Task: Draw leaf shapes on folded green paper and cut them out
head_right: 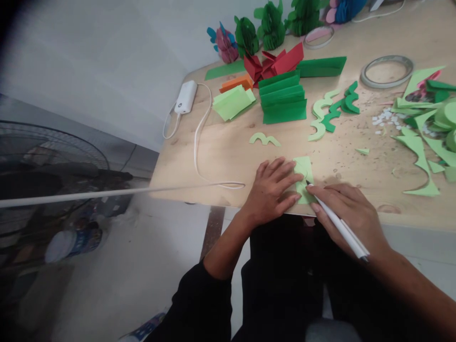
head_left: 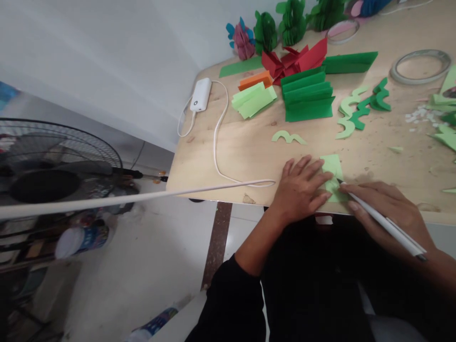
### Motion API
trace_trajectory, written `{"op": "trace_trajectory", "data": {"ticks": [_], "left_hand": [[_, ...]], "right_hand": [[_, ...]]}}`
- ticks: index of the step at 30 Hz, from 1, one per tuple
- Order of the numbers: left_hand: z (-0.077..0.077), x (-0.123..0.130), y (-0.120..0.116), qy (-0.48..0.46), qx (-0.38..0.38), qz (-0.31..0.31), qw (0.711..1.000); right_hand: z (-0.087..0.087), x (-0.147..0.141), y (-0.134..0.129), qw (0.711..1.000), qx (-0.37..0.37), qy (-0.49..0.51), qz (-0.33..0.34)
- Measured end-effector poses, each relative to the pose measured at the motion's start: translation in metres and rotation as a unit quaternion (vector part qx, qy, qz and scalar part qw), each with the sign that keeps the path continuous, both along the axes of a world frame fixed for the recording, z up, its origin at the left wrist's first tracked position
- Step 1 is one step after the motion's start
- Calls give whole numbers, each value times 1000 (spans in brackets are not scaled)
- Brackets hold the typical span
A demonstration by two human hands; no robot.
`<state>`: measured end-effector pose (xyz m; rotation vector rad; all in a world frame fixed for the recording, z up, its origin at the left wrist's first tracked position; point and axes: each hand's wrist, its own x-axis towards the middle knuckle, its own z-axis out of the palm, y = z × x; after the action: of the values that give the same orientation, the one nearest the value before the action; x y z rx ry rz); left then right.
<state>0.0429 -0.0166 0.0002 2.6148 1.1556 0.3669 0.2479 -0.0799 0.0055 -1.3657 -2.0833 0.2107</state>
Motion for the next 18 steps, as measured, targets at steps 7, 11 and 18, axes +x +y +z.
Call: {"op": "trace_trajectory", "data": {"ticks": [7,11,18], "left_hand": [[3,0,0,10,-9,1,1000],[4,0,0,9,-10,0,1000],[4,0,0,9,-8,1,1000]], "right_hand": [[-2,0,1,1000,28,-11,6],[0,1,0,1000,9,0,-7],[2,0,1,999,42,-23,3]]}}
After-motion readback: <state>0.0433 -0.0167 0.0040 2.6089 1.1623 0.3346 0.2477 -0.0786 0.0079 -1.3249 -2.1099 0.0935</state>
